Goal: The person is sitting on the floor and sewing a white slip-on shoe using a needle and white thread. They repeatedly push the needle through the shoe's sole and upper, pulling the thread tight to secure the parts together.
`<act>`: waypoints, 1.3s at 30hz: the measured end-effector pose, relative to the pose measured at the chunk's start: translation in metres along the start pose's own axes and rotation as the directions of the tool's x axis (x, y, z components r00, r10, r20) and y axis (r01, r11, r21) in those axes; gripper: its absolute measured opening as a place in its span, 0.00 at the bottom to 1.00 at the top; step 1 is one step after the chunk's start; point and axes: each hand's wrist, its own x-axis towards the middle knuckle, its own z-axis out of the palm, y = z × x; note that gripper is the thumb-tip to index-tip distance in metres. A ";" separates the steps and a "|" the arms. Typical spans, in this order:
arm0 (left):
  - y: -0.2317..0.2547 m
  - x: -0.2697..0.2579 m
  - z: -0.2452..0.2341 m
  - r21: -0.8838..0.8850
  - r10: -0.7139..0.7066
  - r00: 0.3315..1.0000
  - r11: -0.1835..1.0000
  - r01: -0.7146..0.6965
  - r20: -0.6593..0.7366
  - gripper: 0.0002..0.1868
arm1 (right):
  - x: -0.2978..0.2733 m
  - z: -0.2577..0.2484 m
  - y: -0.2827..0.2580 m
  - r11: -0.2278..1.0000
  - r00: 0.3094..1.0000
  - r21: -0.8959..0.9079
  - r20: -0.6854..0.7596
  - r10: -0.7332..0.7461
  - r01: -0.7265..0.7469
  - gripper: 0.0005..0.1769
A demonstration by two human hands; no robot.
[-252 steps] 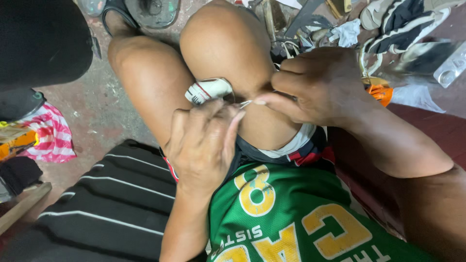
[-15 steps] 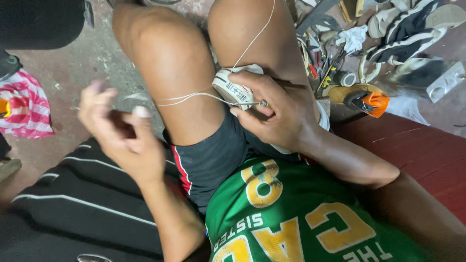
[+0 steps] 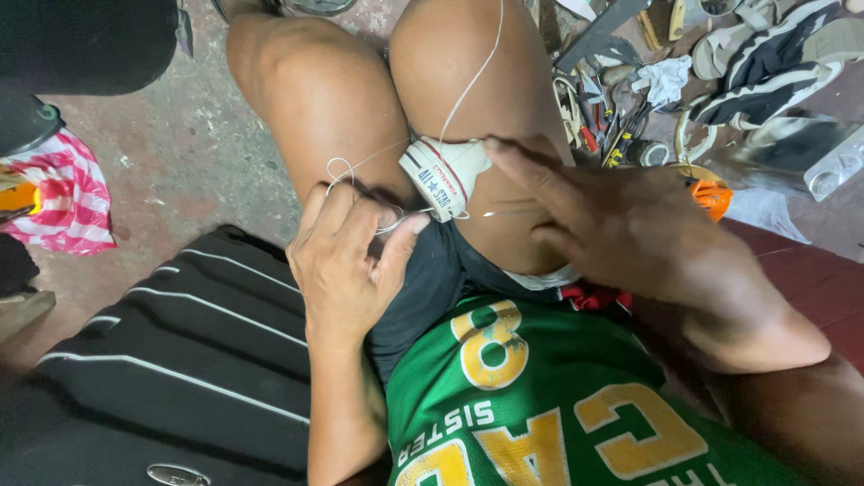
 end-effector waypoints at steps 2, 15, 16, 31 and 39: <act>-0.001 0.000 0.001 0.015 0.011 1.000 1.000 -0.011 -0.010 0.16 | 0.002 -0.004 0.003 1.000 0.998 0.004 -0.061 -0.007 0.007 0.43; -0.004 0.004 0.009 0.120 0.023 0.997 0.993 -0.013 -0.079 0.15 | 0.066 0.015 0.004 0.865 0.858 0.163 -0.309 -0.411 0.474 0.13; -0.003 0.005 0.008 0.146 0.023 0.996 0.989 -0.009 -0.092 0.14 | 0.066 0.019 0.004 0.863 0.849 0.164 -0.340 -0.405 0.477 0.12; -0.013 -0.014 0.005 -0.902 -0.425 0.888 0.293 0.317 0.174 0.11 | 0.022 0.015 0.011 0.909 0.978 0.376 -0.166 -0.125 0.180 0.07; 0.009 -0.004 -0.002 -0.295 -0.165 0.982 0.937 0.185 0.091 0.10 | 0.022 0.003 0.026 0.898 0.975 0.384 -0.137 -0.173 0.214 0.06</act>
